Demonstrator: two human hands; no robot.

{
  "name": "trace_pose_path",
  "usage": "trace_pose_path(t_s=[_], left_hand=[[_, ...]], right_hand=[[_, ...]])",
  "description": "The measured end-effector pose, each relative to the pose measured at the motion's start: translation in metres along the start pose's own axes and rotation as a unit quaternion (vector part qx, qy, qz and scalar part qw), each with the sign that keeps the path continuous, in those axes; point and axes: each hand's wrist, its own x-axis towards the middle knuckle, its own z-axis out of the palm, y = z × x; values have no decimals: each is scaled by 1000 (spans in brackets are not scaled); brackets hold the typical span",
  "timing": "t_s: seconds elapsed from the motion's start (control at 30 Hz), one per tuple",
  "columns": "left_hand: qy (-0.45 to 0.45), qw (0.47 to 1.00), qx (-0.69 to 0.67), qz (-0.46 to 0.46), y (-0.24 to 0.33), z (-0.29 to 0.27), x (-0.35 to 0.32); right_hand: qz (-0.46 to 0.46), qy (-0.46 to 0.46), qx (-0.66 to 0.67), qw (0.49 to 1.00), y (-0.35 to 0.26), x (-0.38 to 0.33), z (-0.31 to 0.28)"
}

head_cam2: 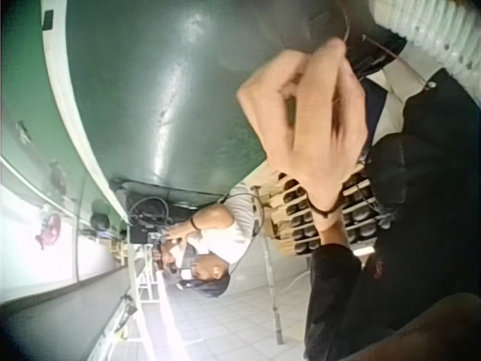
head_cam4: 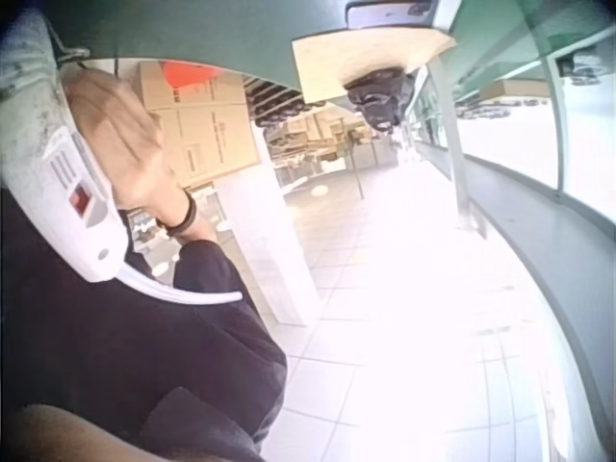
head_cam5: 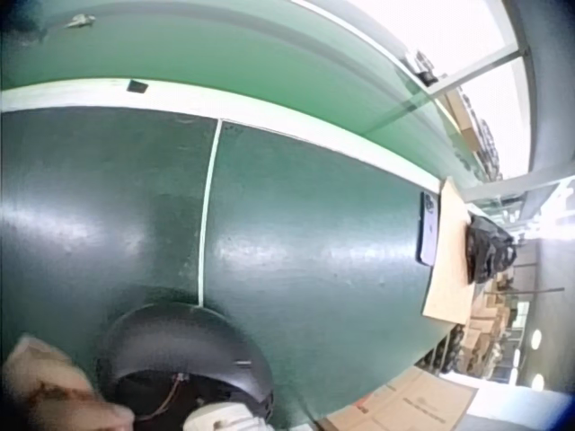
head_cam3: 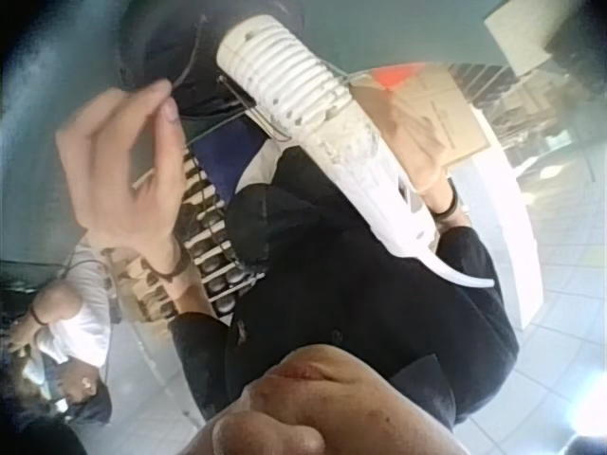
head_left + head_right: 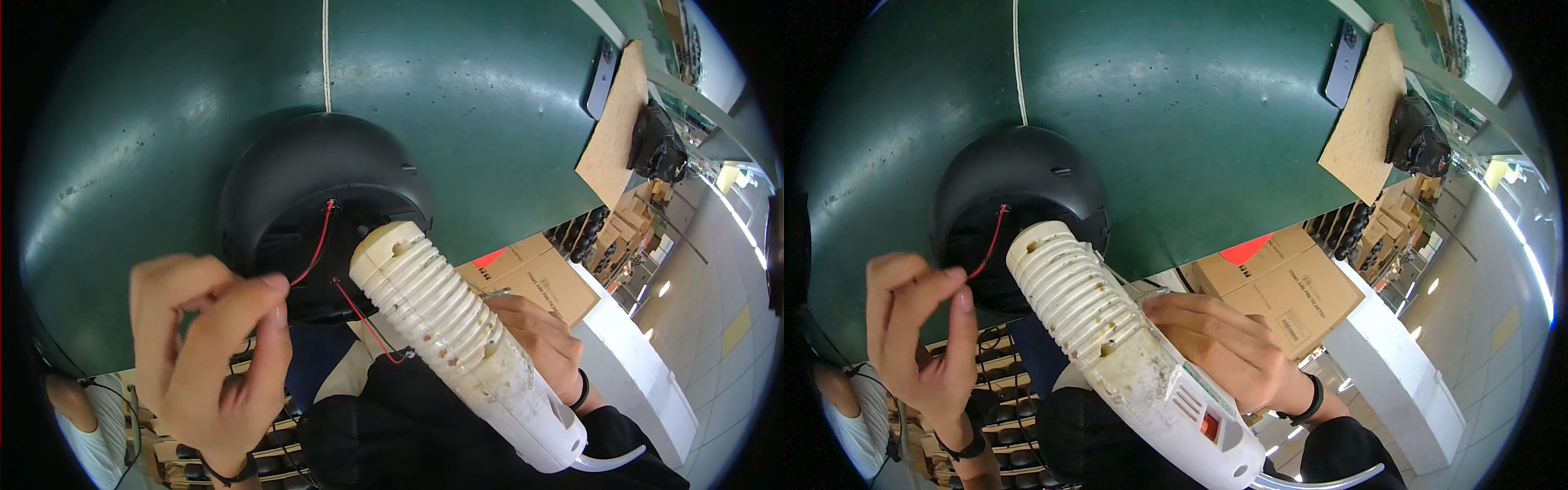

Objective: Assembling and applying adhesive to black plastic electronic housing components in a factory.

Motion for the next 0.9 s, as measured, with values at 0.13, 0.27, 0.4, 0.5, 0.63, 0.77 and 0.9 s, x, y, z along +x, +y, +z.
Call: trace_pose_path(t_s=[0.13,0.27,0.4,0.5,0.63,0.77,0.9], left_hand=[[19,1000,-1,-8,-8,0,-3],[-17,994,-105,-13,-24,-5,-3],[-109,992,-16,-61,-15,-11,-7],[-132,990,-8,-41,-23,-1,-11],[-48,999,-24,10,-3,18,-8],[-6,994,-71,-86,19,27,-8],[29,993,-43,-104,27,33,-21]], right_hand=[[-13,-5,0,1000,-6,0,-6],[20,-32,-14,999,-31,2,-21],[125,-129,-27,983,-55,-6,-39],[122,-47,-10,991,-60,-21,-42],[236,76,173,953,-68,-44,-55],[246,133,129,951,-23,-76,-91],[152,282,54,946,82,-119,-120]])
